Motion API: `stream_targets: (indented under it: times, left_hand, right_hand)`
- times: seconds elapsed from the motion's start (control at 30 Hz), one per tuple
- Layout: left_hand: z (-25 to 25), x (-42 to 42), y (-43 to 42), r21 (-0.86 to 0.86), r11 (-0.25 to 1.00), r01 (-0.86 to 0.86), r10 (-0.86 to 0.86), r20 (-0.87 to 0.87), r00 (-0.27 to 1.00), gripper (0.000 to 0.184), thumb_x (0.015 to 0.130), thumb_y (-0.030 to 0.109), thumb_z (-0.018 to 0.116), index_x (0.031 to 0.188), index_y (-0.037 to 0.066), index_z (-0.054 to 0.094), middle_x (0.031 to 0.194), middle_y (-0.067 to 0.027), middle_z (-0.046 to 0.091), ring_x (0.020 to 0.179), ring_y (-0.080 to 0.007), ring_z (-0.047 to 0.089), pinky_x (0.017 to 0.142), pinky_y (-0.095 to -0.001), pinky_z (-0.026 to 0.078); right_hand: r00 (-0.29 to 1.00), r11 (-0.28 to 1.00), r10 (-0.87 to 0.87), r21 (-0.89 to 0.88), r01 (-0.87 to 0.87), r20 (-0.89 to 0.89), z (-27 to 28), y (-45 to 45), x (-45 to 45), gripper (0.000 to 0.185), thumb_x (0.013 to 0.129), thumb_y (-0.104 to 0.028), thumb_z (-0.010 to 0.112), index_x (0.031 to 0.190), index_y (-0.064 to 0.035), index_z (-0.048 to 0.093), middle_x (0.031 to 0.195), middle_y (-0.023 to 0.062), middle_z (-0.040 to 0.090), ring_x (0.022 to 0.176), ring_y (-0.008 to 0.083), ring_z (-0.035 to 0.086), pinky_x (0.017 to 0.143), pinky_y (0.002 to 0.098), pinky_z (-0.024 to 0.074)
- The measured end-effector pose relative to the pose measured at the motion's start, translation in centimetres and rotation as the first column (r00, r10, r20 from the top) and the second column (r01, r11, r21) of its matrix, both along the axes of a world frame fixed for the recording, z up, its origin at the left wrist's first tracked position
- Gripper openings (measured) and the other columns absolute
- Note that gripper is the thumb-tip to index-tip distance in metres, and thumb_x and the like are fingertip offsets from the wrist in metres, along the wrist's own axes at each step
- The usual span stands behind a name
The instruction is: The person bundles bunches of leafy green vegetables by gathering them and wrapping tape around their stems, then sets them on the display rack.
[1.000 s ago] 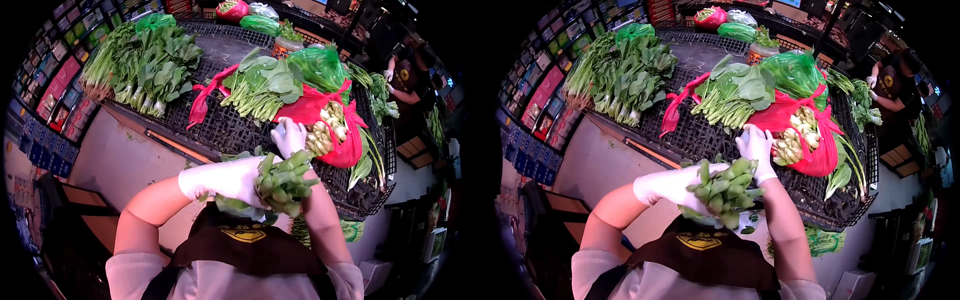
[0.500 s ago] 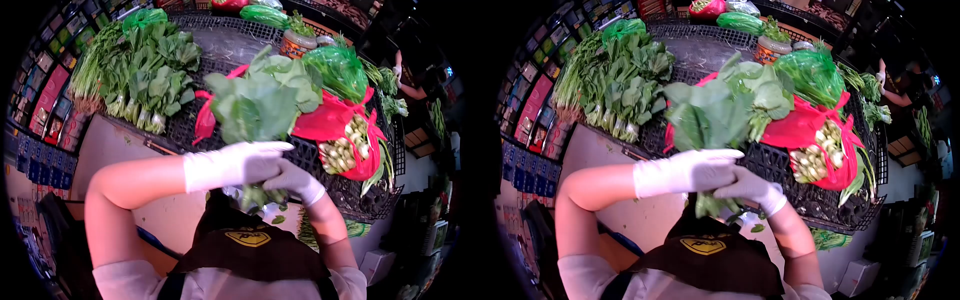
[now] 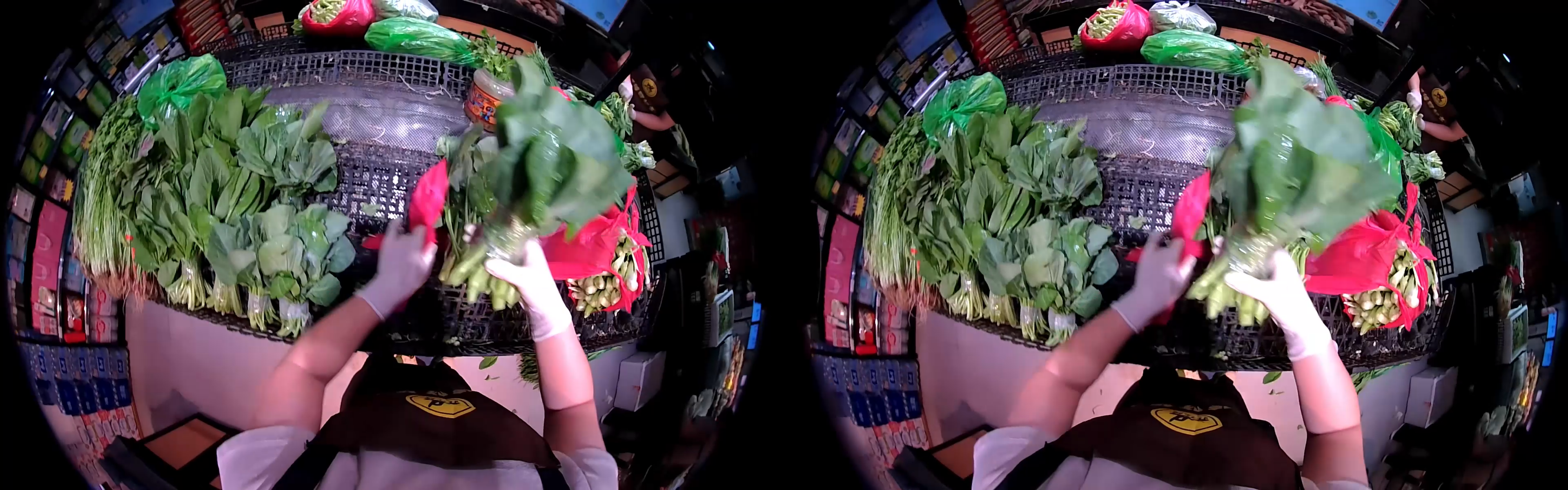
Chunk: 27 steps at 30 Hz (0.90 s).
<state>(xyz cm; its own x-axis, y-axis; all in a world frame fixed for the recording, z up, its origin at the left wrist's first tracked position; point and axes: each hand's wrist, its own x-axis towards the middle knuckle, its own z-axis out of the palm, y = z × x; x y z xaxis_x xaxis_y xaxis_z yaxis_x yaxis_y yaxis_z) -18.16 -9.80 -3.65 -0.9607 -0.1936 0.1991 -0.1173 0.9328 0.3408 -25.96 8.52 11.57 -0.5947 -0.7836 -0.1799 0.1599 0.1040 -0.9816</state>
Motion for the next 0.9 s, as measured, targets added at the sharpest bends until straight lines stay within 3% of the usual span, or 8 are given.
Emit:
stream_targets:
  times: [0.13, 0.23, 0.33, 0.4, 0.6, 0.63, 0.73, 0.9]
  left_hand:
    - [1.5, 0.7, 8.1, 0.617, 0.785, 0.057, 0.0, -0.092, 0.996, 0.054, 0.076, 0.025, 0.065, 0.118, -0.007, 0.049, 0.103, -0.0237, 0.056, 0.095, -0.0349, 0.056, 0.087, -0.0448, 0.045]
    - [-0.9, 2.5, 8.4, 0.317, 0.929, 0.19, -0.138, -0.179, 0.974, 0.042, 0.083, 0.025, 0.056, 0.115, -0.002, 0.054, 0.109, -0.0229, 0.057, 0.106, -0.0348, 0.053, 0.096, -0.0441, 0.039]
    - [-2.1, 4.5, 6.4, 0.518, 0.808, 0.282, -0.227, -0.167, 0.959, 0.039, 0.087, 0.027, 0.053, 0.117, 0.003, 0.055, 0.116, -0.0174, 0.059, 0.11, -0.0334, 0.053, 0.096, -0.0438, 0.04]
    - [-3.7, 5.3, 5.7, 0.471, 0.825, 0.311, -0.113, -0.403, 0.908, 0.033, 0.083, 0.019, 0.055, 0.111, 0.001, 0.058, 0.105, -0.0189, 0.062, 0.1, -0.0365, 0.057, 0.091, -0.0443, 0.043]
    - [-3.6, 6.8, 4.2, 0.671, 0.688, 0.277, -0.285, -0.101, 0.953, 0.043, 0.088, 0.025, 0.058, 0.124, 0.005, 0.048, 0.123, -0.0146, 0.054, 0.116, -0.0285, 0.051, 0.097, -0.0389, 0.04]
    - [-3.9, 6.5, 4.5, 0.603, 0.744, 0.286, -0.237, -0.161, 0.958, 0.04, 0.086, 0.023, 0.058, 0.122, 0.004, 0.051, 0.121, -0.0165, 0.056, 0.113, -0.0328, 0.052, 0.094, -0.0414, 0.042]
    - [-7.0, 6.0, 5.2, 0.474, 0.848, 0.236, -0.283, 0.029, 0.959, 0.042, 0.088, 0.022, 0.054, 0.126, 0.005, 0.05, 0.126, -0.0182, 0.052, 0.12, -0.0351, 0.047, 0.099, -0.0426, 0.039]
    - [0.8, 8.1, 2.6, 0.555, 0.832, -0.002, 0.013, -0.017, 1.0, 0.049, 0.08, 0.01, 0.061, 0.128, 0.005, 0.05, 0.139, -0.0238, 0.036, 0.125, -0.0383, 0.04, 0.106, -0.0432, 0.031]
  right_hand:
    - [0.951, 0.954, 0.296, 0.078, -0.29, -0.089, -2.6, -12.0, -1.8, 0.045, 0.079, -0.02, 0.068, 0.114, 0.0047, 0.055, 0.1, 0.0126, 0.065, 0.087, 0.0182, 0.062, 0.079, 0.0298, 0.0495]
    - [0.933, 0.913, 0.355, 0.196, -0.358, 0.055, -8.9, -19.4, -2.0, 0.031, 0.082, -0.007, 0.068, 0.107, 0.0031, 0.052, 0.086, 0.0103, 0.066, 0.057, 0.0129, 0.06, 0.046, 0.0243, 0.0452]
    - [0.995, 0.993, 0.102, -0.063, -0.101, 0.009, -17.6, -24.8, -0.9, 0.058, 0.077, -0.015, 0.076, 0.119, 0.0064, 0.042, 0.088, 0.0133, 0.067, 0.084, 0.0237, 0.064, 0.074, 0.0308, 0.05]
    - [0.957, 0.894, 0.153, 0.448, -0.027, -0.247, -15.0, -26.2, 0.8, 0.044, 0.077, -0.019, 0.076, 0.108, 0.0041, 0.055, 0.09, 0.0129, 0.067, 0.082, 0.0213, 0.064, 0.075, 0.0309, 0.0497]
    - [0.97, 0.995, 0.079, 0.074, -0.063, -0.232, -23.1, -27.7, -0.6, 0.049, 0.08, -0.039, 0.071, 0.103, 0.003, 0.063, 0.094, 0.0177, 0.066, 0.095, 0.0304, 0.062, 0.087, 0.035, 0.0459]
    - [0.803, 0.856, 0.382, 0.502, -0.122, -0.458, -20.4, -27.7, -1.3, 0.058, 0.078, -0.048, 0.069, 0.101, 0.0046, 0.064, 0.091, 0.0203, 0.065, 0.09, 0.0322, 0.063, 0.084, 0.0351, 0.047]
    - [0.799, 0.82, 0.341, 0.572, 0.004, -0.495, -16.2, -26.4, -0.4, 0.056, 0.078, -0.042, 0.07, 0.098, 0.0096, 0.063, 0.084, 0.0215, 0.065, 0.08, 0.0325, 0.064, 0.079, 0.0349, 0.0475]
    - [0.946, 0.988, 0.154, 0.054, -0.145, -0.284, -11.8, -16.3, -0.6, 0.041, 0.079, -0.027, 0.068, 0.102, 0.0063, 0.061, 0.092, 0.0177, 0.066, 0.089, 0.0252, 0.064, 0.081, 0.0301, 0.0496]
